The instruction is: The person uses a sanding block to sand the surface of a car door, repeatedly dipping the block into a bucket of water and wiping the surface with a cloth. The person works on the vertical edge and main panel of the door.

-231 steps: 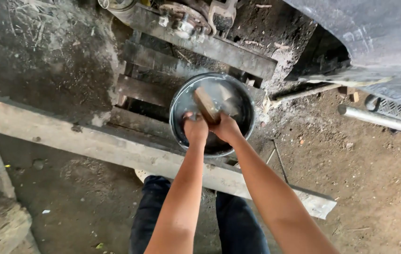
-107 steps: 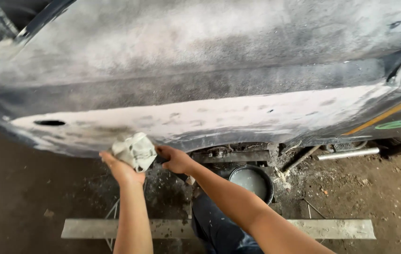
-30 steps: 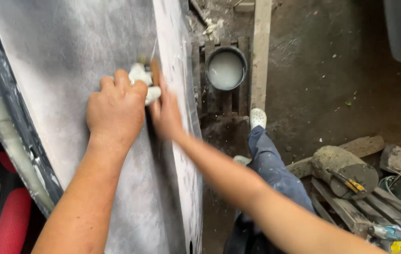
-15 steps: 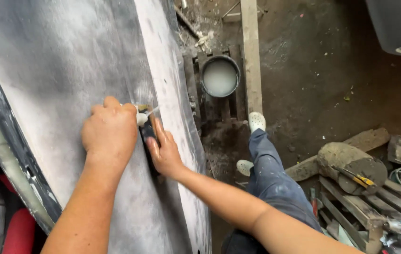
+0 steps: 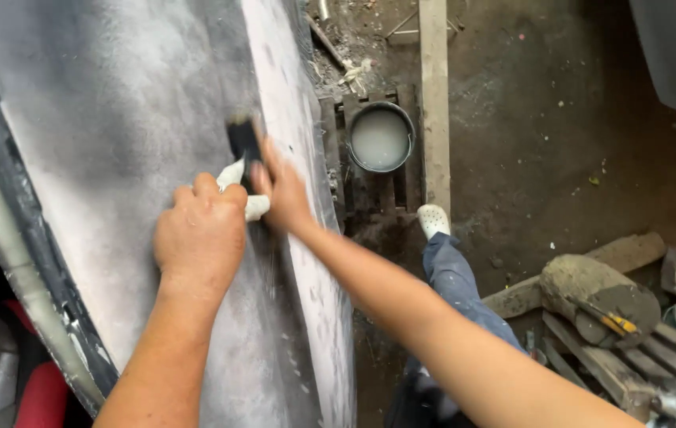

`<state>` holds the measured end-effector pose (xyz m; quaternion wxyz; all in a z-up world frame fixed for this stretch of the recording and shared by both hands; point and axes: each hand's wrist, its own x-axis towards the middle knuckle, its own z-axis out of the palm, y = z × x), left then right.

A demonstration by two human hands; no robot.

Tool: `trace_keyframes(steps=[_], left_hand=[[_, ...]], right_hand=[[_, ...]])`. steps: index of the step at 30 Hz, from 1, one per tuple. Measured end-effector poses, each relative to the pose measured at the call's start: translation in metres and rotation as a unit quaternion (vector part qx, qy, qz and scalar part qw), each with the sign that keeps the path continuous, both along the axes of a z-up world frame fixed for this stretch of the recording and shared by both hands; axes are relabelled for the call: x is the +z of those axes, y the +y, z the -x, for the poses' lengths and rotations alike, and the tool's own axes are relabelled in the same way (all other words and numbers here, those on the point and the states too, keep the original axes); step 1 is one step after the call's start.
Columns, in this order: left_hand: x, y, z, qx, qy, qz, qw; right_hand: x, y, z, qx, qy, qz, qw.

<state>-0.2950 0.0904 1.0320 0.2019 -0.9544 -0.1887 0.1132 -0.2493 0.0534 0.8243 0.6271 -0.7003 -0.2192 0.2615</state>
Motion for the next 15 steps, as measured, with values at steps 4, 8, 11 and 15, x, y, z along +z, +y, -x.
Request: trace_keyframes(steps=[4,8,11,15], left_hand=[[0.002,-0.002,0.002,0.016,0.011,0.021,1.0],[0.001,0.014,-0.019,0.031,0.0,0.004,1.0],[0.025,0.044,-0.037,0.007,0.02,-0.054,0.998],[0.075,0.1,-0.064,-0.105,-0.027,-0.137,0.985]], right_hand=[[0.03,0.01,-0.017,-0.04,0.034,-0.007,0.999],[0.01,-0.001,0.02,-0.029,-0.049,-0.026,0.998],[-0.004,0.057,-0.035,-0.024,-0.016,-0.001,1.0],[0.008,0.094,-0.1,-0.016,0.04,0.027,0.999]])
